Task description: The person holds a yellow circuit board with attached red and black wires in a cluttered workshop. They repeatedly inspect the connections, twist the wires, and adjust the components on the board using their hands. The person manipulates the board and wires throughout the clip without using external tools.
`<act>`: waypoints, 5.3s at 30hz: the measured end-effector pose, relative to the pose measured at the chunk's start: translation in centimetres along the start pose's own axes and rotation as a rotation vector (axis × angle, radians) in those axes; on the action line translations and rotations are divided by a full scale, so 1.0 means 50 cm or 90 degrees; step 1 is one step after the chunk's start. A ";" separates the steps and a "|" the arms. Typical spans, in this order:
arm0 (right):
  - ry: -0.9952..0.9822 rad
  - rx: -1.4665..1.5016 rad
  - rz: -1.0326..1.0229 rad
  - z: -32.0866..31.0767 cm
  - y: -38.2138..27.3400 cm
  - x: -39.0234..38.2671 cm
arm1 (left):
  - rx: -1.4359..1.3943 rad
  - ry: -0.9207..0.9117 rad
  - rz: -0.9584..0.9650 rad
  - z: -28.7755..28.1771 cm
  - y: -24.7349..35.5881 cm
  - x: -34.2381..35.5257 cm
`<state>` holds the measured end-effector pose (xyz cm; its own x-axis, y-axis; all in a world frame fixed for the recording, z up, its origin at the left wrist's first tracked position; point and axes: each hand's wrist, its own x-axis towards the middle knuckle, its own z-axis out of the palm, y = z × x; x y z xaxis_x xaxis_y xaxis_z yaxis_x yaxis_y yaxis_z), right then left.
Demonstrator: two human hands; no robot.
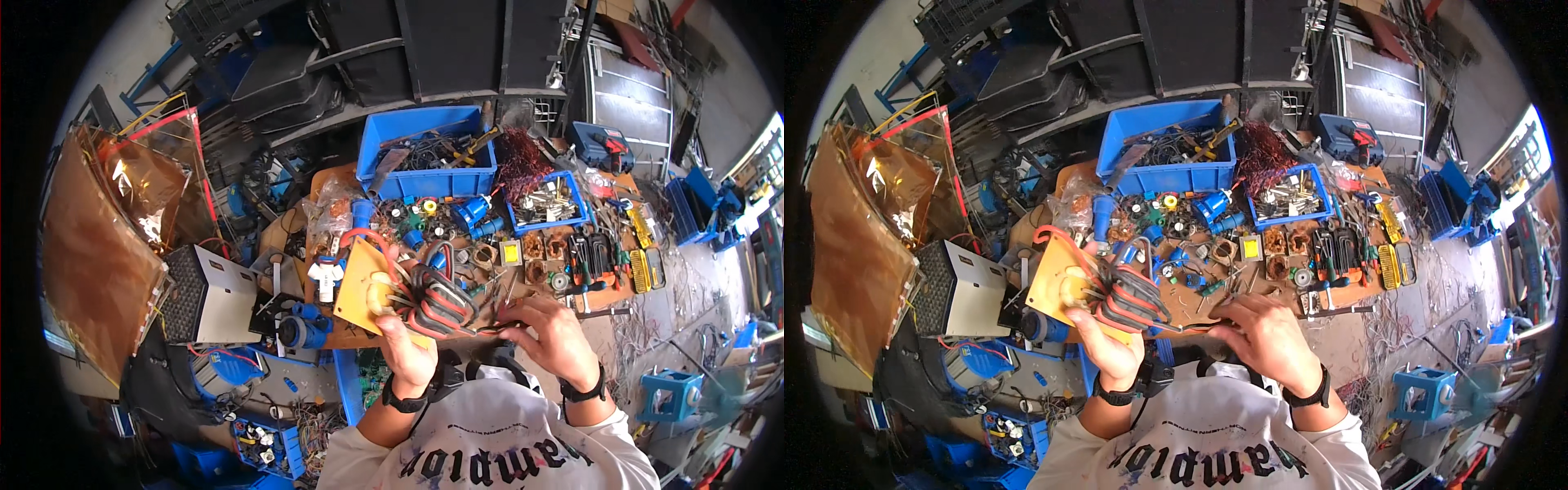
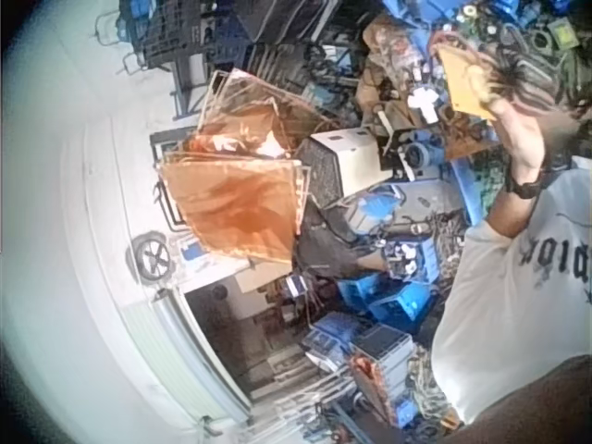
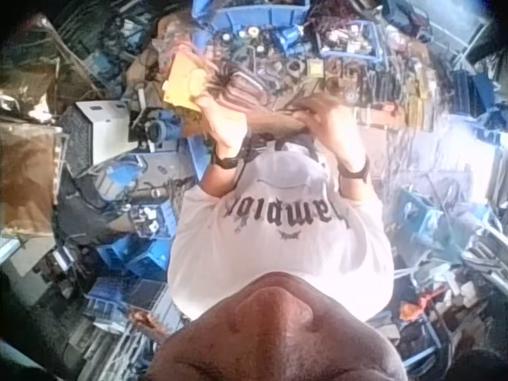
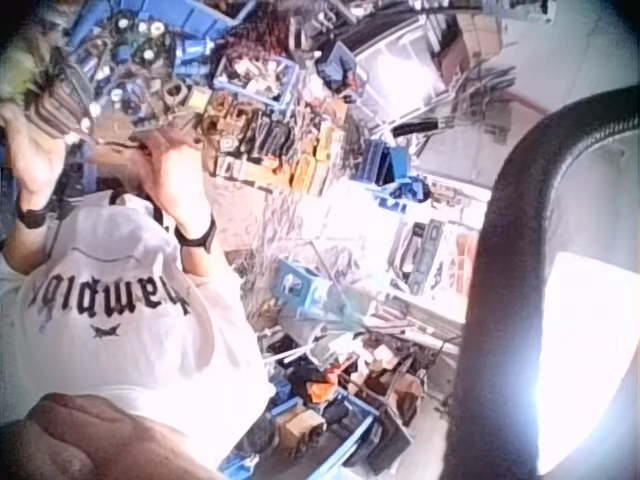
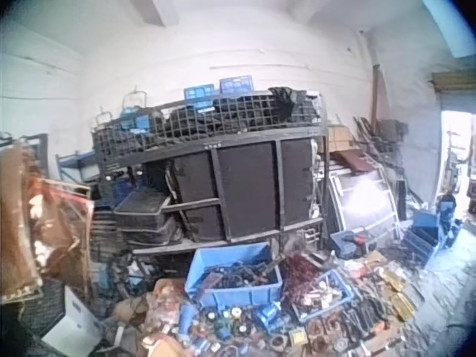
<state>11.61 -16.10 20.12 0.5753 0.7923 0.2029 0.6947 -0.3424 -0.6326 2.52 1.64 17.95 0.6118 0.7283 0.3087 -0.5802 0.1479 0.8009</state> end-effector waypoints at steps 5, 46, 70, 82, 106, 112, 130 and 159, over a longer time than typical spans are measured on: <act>-0.035 -0.021 -0.016 0.024 0.004 -0.003 | 0.021 0.039 -0.003 0.000 -0.003 -0.002; 0.016 0.433 0.153 0.126 -0.022 -0.039 | -0.109 0.103 -0.079 -0.001 -0.003 -0.011; -0.156 0.346 0.048 0.121 -0.013 -0.031 | -0.127 0.189 -0.123 -0.048 0.000 -0.048; -0.273 0.420 -0.037 0.074 0.071 -0.032 | -0.074 0.265 -0.065 0.017 -0.009 -0.119; -0.386 0.462 -0.188 -0.058 0.214 -0.095 | 0.035 0.455 0.022 0.221 -0.056 -0.272; -0.374 0.440 -0.088 -0.087 0.205 -0.097 | -0.026 0.425 0.020 0.229 -0.074 -0.261; -0.273 0.586 0.054 -0.124 0.226 -0.135 | -0.132 0.257 -0.005 0.295 -0.117 -0.217; -0.218 0.630 -0.056 -0.102 0.221 -0.117 | 0.051 0.221 0.069 0.321 -0.099 -0.223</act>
<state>18.12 -27.08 15.75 0.2795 0.9479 0.1530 -0.0243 0.1662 -0.9858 7.21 -17.94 18.79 0.3221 0.9225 0.2125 -0.5793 0.0146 0.8150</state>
